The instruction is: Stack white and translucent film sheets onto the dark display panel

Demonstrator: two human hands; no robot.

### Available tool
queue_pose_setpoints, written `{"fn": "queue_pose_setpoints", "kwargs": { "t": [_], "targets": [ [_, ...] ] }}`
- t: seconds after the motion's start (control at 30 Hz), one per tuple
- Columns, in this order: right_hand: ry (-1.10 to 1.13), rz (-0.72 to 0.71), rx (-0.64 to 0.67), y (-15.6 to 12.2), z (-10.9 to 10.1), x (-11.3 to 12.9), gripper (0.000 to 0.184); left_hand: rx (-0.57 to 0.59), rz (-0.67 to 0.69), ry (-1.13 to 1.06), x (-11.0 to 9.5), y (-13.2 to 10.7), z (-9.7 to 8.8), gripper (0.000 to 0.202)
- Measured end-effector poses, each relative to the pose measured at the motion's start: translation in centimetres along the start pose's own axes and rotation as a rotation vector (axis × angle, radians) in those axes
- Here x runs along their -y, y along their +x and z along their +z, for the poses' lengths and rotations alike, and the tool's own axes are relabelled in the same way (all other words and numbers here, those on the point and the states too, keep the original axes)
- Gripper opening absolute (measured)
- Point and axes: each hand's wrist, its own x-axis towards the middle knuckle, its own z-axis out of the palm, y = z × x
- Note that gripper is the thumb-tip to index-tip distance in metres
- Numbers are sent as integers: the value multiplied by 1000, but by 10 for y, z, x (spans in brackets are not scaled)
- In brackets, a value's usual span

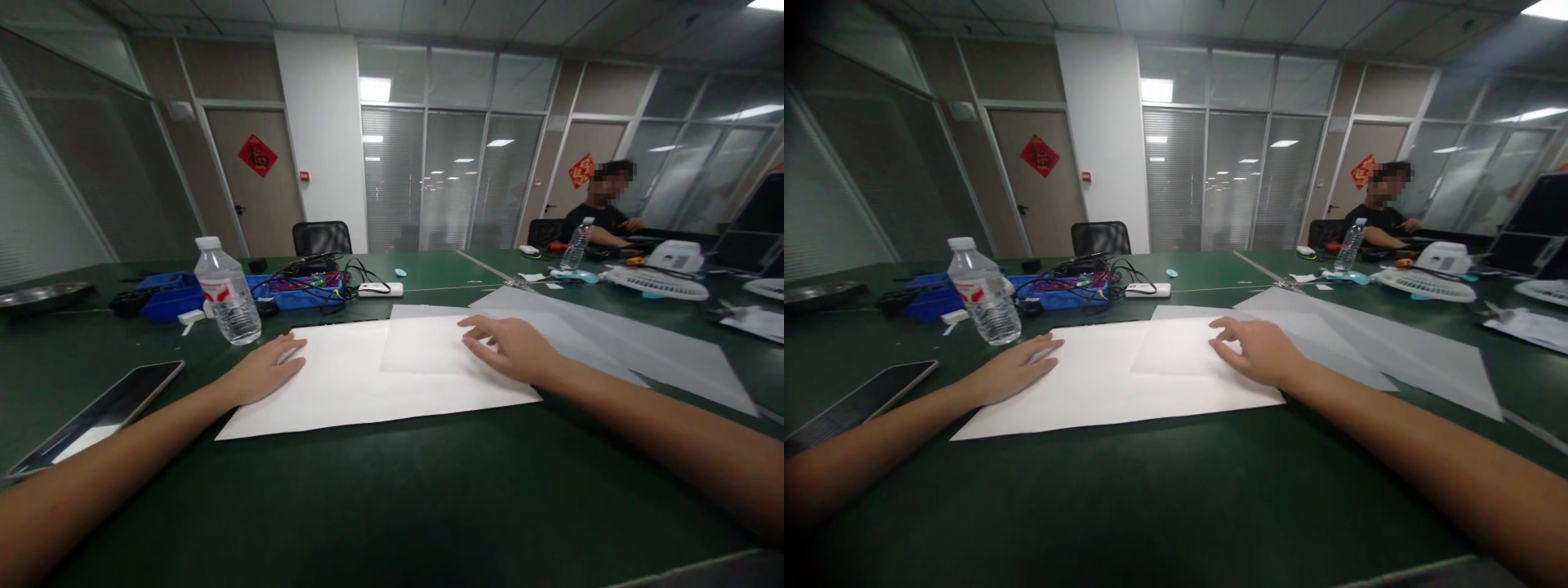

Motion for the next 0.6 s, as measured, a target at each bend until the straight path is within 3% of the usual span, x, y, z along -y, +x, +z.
{"fn": "queue_pose_setpoints", "kwargs": {
  "t": [0.17,0.27,0.4,0.53,0.6],
  "targets": [
    [-310,311,59,7,2,-53,61,4,-2,-6,0,-1,0,88],
    [-341,343,123,8,7,-71,58,10,-2,-6,-1,-2,-1,87],
    [-254,247,153,7,15,-58,57,31,-2,-10,-3,-2,-3,89],
    [17,131,69,6,18,-31,63,37,-6,-15,-3,-2,-2,90],
    [35,124,18,6,16,-24,65,25,-5,-24,-1,-1,-1,88]
  ]
}}
